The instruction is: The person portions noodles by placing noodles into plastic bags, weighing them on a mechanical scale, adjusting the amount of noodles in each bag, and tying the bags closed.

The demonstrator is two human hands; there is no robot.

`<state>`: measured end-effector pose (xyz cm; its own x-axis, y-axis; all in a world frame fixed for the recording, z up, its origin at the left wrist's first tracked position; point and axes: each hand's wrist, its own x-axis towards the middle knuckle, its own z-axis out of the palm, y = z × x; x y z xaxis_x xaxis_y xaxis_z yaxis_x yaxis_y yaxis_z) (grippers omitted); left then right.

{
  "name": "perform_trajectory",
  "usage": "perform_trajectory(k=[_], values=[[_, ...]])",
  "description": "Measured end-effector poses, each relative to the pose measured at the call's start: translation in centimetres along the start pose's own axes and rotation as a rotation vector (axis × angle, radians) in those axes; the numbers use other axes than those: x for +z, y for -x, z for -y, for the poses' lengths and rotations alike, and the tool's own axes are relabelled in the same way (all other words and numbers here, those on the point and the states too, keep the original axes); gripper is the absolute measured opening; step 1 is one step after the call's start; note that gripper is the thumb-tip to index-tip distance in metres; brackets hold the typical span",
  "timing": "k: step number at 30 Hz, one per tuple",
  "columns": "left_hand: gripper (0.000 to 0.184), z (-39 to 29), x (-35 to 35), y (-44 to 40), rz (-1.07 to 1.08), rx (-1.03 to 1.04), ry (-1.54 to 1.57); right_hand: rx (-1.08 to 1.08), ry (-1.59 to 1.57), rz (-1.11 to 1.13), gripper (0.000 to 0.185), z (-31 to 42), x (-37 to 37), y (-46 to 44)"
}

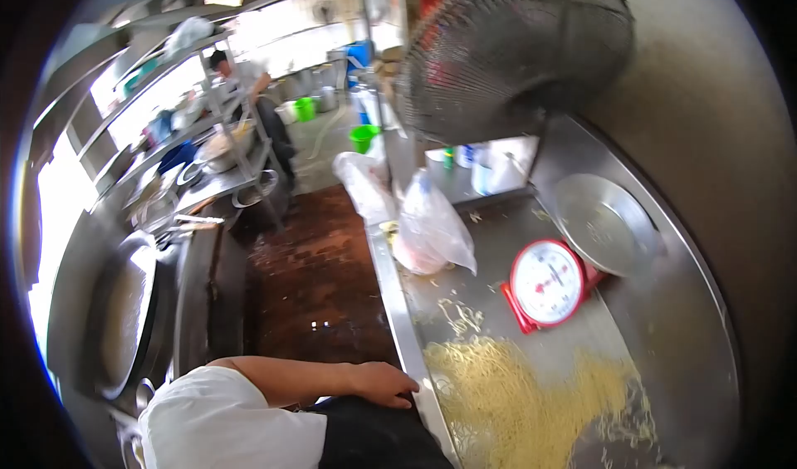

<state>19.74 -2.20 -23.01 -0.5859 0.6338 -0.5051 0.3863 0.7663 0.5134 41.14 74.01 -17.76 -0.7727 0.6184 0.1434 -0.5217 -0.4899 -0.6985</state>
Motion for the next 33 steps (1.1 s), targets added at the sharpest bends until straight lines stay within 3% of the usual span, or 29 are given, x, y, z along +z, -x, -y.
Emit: perform_trajectory(k=[4,5,9,13,15,18,20,23,25,27,29,33], values=[[0.055,-0.5,-1.6,-1.6,0.015,0.121,0.061,0.101,-0.168,0.389,0.027,3.4,11.4,5.7],[0.056,-0.5,-1.7,-2.4,0.033,0.133,0.102,0.011,-0.115,0.186,0.029,2.2,16.0,7.7],[0.054,-2.3,-4.8,-3.9,0.059,0.228,0.314,0.165,-0.216,0.106,0.035,-5.2,32.4,10.9],[0.052,-2.6,-5.9,-6.7,-0.104,0.413,0.732,0.364,-0.246,0.154,0.042,-13.0,41.8,12.6],[0.055,-4.1,-8.8,-7.2,-0.245,0.44,0.853,0.483,-0.273,0.154,0.042,-16.3,44.2,12.7],[0.063,-4.1,-13.2,-8.8,-0.261,0.513,0.852,0.592,-0.28,0.198,0.041,-20.6,46.2,12.7],[0.066,-2.8,-15.2,-11.2,-0.145,0.444,0.947,0.689,-0.372,0.243,0.047,-23.5,46.6,12.9],[0.068,0.0,-15.0,-15.6,0.067,0.403,1.082,0.853,-0.243,0.21,0.038,-28.4,48.9,13.1],[0.063,0.9,-15.2,-15.7,0.178,0.501,1.125,0.898,-0.113,0.181,0.041,-31.1,51.4,14.3],[0.045,1.8,-15.4,-14.5,0.162,0.531,1.08,0.933,-0.091,0.183,0.042,-32.7,52.8,14.8],[0.026,4.4,-14.8,-13.8,-0.015,0.376,0.811,0.951,-0.14,0.175,0.042,-33.5,51.3,15.5],[0.018,5.7,-13.2,-9.6,-0.37,0.35,0.973,0.931,-0.186,-0.02,0.042,-34.5,45.9,15.5]])
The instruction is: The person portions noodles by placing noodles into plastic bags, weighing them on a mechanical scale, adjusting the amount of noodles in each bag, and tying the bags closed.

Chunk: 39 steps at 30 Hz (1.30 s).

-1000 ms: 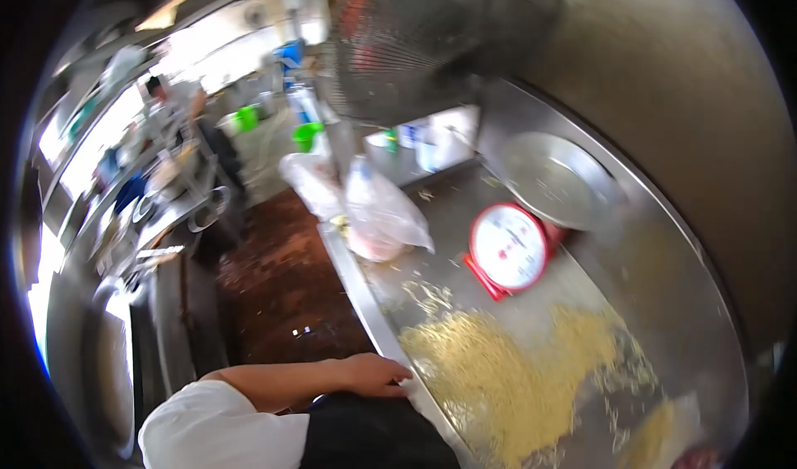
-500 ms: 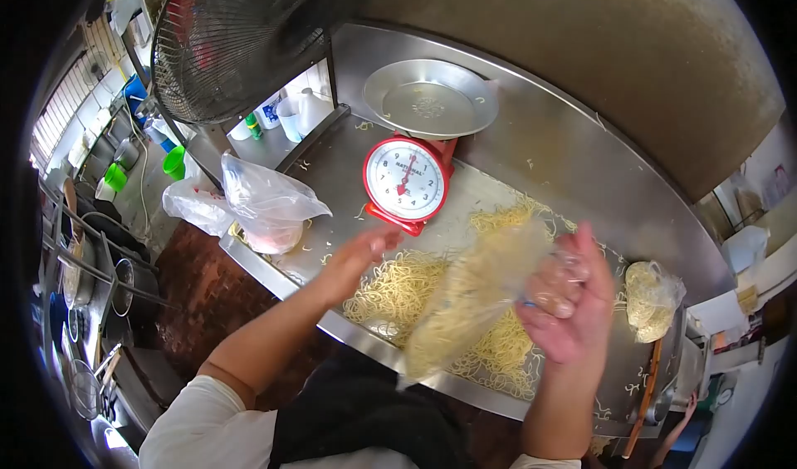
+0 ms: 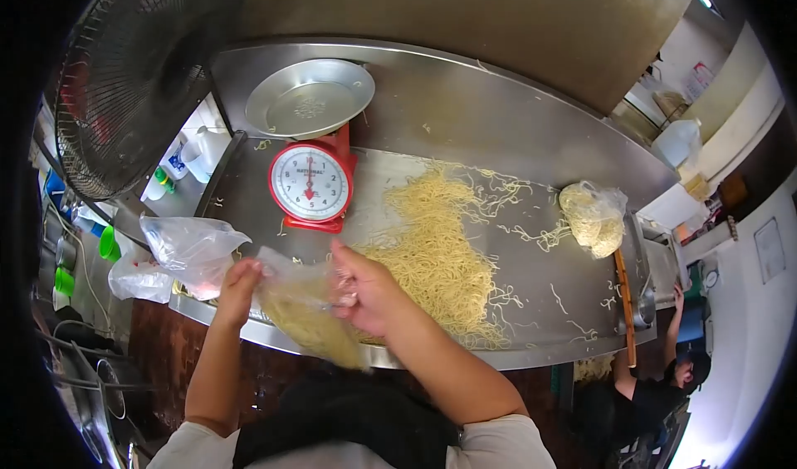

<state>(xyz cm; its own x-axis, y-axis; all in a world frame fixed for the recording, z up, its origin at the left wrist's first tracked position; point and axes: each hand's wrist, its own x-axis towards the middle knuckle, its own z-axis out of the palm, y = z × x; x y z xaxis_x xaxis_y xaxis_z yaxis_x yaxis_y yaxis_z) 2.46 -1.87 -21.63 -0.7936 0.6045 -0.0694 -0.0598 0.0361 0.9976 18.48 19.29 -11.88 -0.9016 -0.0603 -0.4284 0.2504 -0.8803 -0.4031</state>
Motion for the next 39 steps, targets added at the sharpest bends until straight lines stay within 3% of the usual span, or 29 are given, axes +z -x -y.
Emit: perform_trajectory(k=[1,7,12,15,19,23,26,28,31,36,39], values=[[0.018,0.4,-0.1,0.6,-0.064,0.045,0.031,-0.017,-0.029,-0.062,0.043,0.4,-1.2,0.1],[0.017,-1.5,3.7,3.1,0.064,-0.017,0.228,-0.188,0.004,-0.242,0.041,1.5,-2.7,1.0],[0.013,-1.6,5.8,2.4,0.119,0.056,0.299,-0.269,-0.063,-0.221,0.038,1.9,-5.3,2.1],[0.014,-2.2,6.9,3.3,0.144,-0.081,0.313,-0.294,-0.002,-0.176,0.035,1.5,-6.6,2.6],[0.02,-2.3,7.7,4.6,0.275,-0.005,-0.024,-0.2,0.15,-0.179,0.034,1.0,-5.3,3.1],[0.02,-6.4,7.5,3.7,0.061,0.161,0.22,-0.222,0.127,-0.167,0.034,1.7,-3.8,3.1],[0.02,-7.4,7.3,3.4,-0.029,0.125,0.223,-0.234,0.199,-0.143,0.033,2.0,-3.7,2.2],[0.02,-3.6,7.0,3.4,0.05,0.074,0.136,-0.274,0.414,-0.254,0.033,0.9,-4.7,1.4],[0.019,2.2,7.9,4.6,0.079,0.054,0.039,-0.204,0.447,-0.339,0.034,-0.6,-6.0,1.2],[0.021,2.7,8.5,5.4,0.082,0.135,-0.202,-0.19,0.454,-0.356,0.03,-1.2,-7.1,1.5],[0.023,3.9,7.9,3.3,0.006,0.107,-0.116,-0.24,0.515,-0.38,0.026,-1.3,-8.1,1.6]])
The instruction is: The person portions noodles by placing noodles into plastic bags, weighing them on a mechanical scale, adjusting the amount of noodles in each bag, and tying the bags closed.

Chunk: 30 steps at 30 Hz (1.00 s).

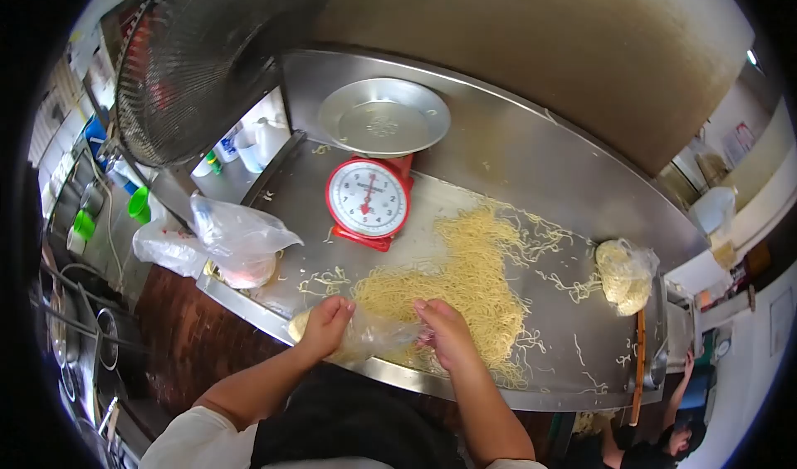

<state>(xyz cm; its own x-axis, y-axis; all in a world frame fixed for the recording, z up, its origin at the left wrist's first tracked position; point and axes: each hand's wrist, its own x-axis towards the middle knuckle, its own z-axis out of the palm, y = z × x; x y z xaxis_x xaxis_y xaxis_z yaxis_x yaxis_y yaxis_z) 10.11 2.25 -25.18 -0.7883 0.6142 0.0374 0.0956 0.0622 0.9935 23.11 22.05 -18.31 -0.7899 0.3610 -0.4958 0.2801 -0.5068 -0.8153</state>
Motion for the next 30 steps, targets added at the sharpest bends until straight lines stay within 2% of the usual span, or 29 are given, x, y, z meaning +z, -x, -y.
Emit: perform_trajectory(k=[1,4,7,10,13,14,17,20,23,26,29,30], values=[[0.023,0.2,-0.2,-0.3,-0.025,-0.021,0.052,-0.026,0.023,-0.005,0.026,-0.4,0.0,-0.1],[0.022,-0.7,-0.4,-0.6,-0.038,-0.1,0.263,-0.354,0.353,-0.045,0.033,-1.5,1.0,0.1],[0.02,-2.8,-1.1,0.4,0.001,-0.161,0.278,-0.498,0.965,-0.034,0.047,-3.0,0.3,0.0],[0.016,-3.1,-2.8,1.4,0.075,-0.193,0.123,-0.2,0.988,0.103,0.049,-3.4,1.4,0.2],[0.027,-2.8,-3.9,2.7,0.132,-0.001,0.327,-0.222,0.939,0.205,0.041,-5.2,1.3,-0.4],[0.047,-2.7,-4.9,2.7,0.093,0.262,-0.159,-0.266,0.823,0.198,0.034,-5.9,1.4,-0.4],[0.056,-4.8,-5.8,1.9,0.226,0.404,-0.731,-0.209,0.837,0.213,0.029,-5.1,1.8,-0.2],[0.048,-2.9,-5.6,1.3,0.26,0.361,-0.834,-0.179,0.786,0.245,0.028,-3.9,2.5,0.7],[0.033,-3.3,-4.7,0.8,0.242,0.388,-0.77,-0.187,0.727,0.229,0.027,-3.5,3.4,1.4],[0.023,-2.7,-4.3,0.5,0.265,0.277,-0.491,-0.08,0.688,0.222,0.031,-1.8,4.1,2.7],[0.02,-2.4,-3.7,0.8,0.182,0.083,-0.123,-0.043,0.602,0.159,0.03,-1.1,3.6,3.1],[0.02,-2.6,-3.5,0.5,0.158,0.095,-0.131,-0.042,0.456,0.147,0.029,-1.1,3.5,2.9]])
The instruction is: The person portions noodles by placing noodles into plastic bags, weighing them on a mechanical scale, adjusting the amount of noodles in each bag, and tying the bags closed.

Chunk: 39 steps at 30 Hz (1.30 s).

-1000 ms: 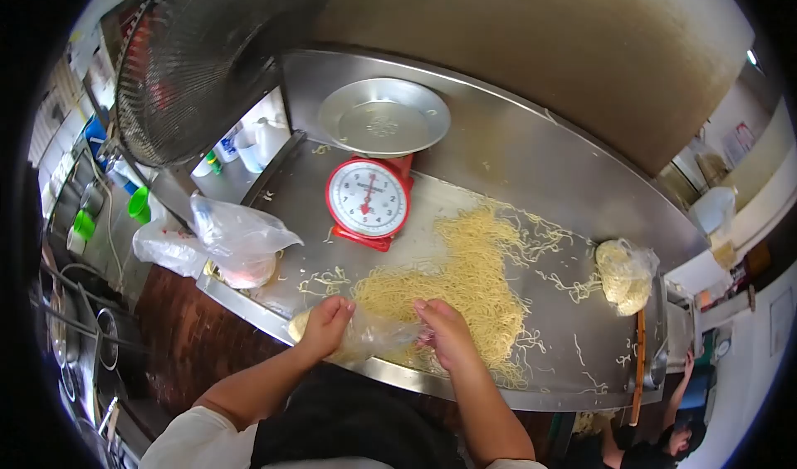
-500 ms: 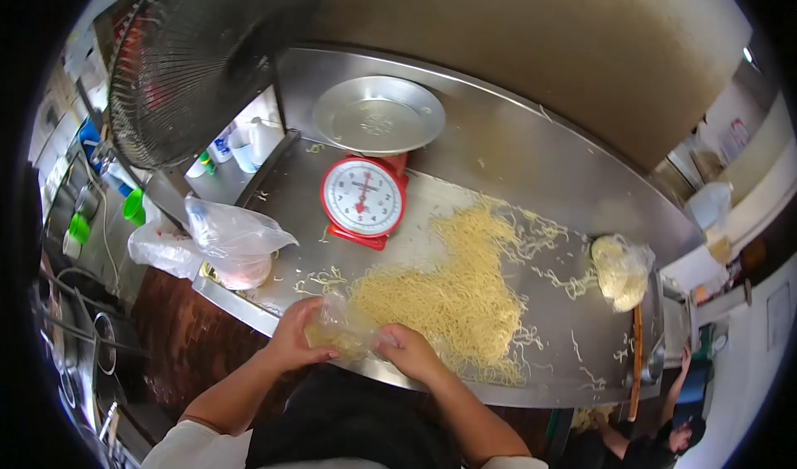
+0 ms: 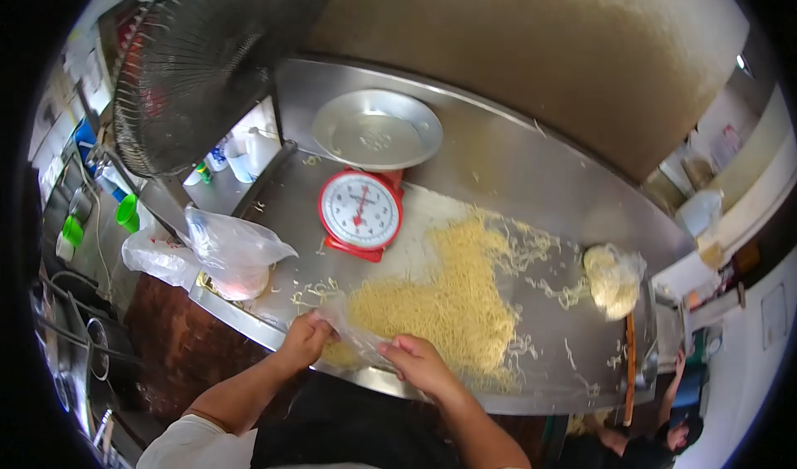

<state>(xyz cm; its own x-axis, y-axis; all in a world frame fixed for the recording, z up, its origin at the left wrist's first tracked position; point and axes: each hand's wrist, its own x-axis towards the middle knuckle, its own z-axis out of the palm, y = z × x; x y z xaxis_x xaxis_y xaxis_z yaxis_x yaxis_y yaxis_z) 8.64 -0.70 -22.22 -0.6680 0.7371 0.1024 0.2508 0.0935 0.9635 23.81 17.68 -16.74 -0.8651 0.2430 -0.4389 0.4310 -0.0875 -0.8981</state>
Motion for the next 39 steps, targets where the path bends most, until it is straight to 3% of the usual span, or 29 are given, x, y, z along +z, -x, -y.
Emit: perform_trajectory(k=[3,6,9,10,13,16,18,20,22,23,26,28,30,31,33,36,37,38,39], values=[[0.019,-1.1,0.4,-0.6,-0.043,0.007,-0.034,-0.013,-0.105,0.029,0.028,2.3,0.0,0.2],[0.02,-3.7,0.7,-1.6,-0.053,0.074,-0.013,-0.242,-0.136,-0.044,0.023,2.6,-1.0,0.5],[0.016,-7.9,1.0,-2.9,-0.128,0.118,0.063,-0.563,0.069,-0.077,0.06,5.5,-1.3,1.7],[0.015,-9.7,1.1,-3.5,-0.167,0.166,0.13,-0.462,0.245,0.031,0.091,5.2,-2.0,1.8],[0.015,-11.4,1.2,-4.6,-0.135,0.252,0.221,-0.51,0.344,0.037,0.076,5.8,0.4,0.8],[0.015,-17.0,-0.4,-5.0,-0.078,0.369,0.235,-0.432,-0.041,0.127,0.06,7.2,0.5,-0.9],[0.013,-19.5,-1.9,-5.7,-0.072,0.42,0.196,-0.648,-0.104,-0.045,0.039,10.5,2.3,-0.5],[0.013,-20.6,-3.6,-7.3,-0.158,0.67,-0.029,-0.649,-0.146,-0.244,0.037,13.3,1.8,-0.3],[0.02,-22.1,-6.1,-7.2,-0.267,0.76,-0.237,-0.774,0.026,-0.437,0.025,16.4,1.1,-2.7],[0.025,-22.6,-6.6,-7.2,-0.289,0.811,-0.322,-0.791,-0.105,-0.402,0.025,18.0,0.5,-4.2],[0.041,-20.8,-7.9,-4.0,-0.524,0.695,-0.3,-0.753,-0.13,-0.32,0.035,24.3,-0.1,-5.4],[0.054,-14.9,-7.9,-0.9,-0.461,0.514,-0.201,-0.769,-0.064,-0.265,0.04,28.4,-0.1,-6.1],[0.049,-7.0,-6.2,2.4,-0.344,0.113,0.031,-0.836,0.029,-0.225,0.041,31.2,-1.6,-8.1],[0.046,-4.3,-5.1,4.2,-0.328,-0.178,0.412,-0.862,0.08,-0.193,0.042,32.3,-2.6,-9.3],[0.041,2.4,-3.4,8.2,-0.317,-0.435,0.395,-0.976,0.138,-0.212,0.043,34.5,-4.3,-12.4],[0.033,2.9,-2.3,11.0,-0.241,-0.56,0.166,-1.055,0.233,-0.282,0.039,37.0,-7.1,-17.6],[0.034,3.2,-2.1,11.4,-0.199,-0.535,0.123,-1.043,0.199,-0.271,0.036,37.3,-8.0,-19.9],[0.034,4.4,-1.4,11.6,-0.224,-0.464,0.143,-1.04,-0.028,-0.206,0.037,37.2,-8.3,-22.2],[0.036,3.7,-1.6,11.2,-0.195,-0.422,0.064,-0.909,0.031,-0.142,0.043,36.9,-9.3,-23.5]])
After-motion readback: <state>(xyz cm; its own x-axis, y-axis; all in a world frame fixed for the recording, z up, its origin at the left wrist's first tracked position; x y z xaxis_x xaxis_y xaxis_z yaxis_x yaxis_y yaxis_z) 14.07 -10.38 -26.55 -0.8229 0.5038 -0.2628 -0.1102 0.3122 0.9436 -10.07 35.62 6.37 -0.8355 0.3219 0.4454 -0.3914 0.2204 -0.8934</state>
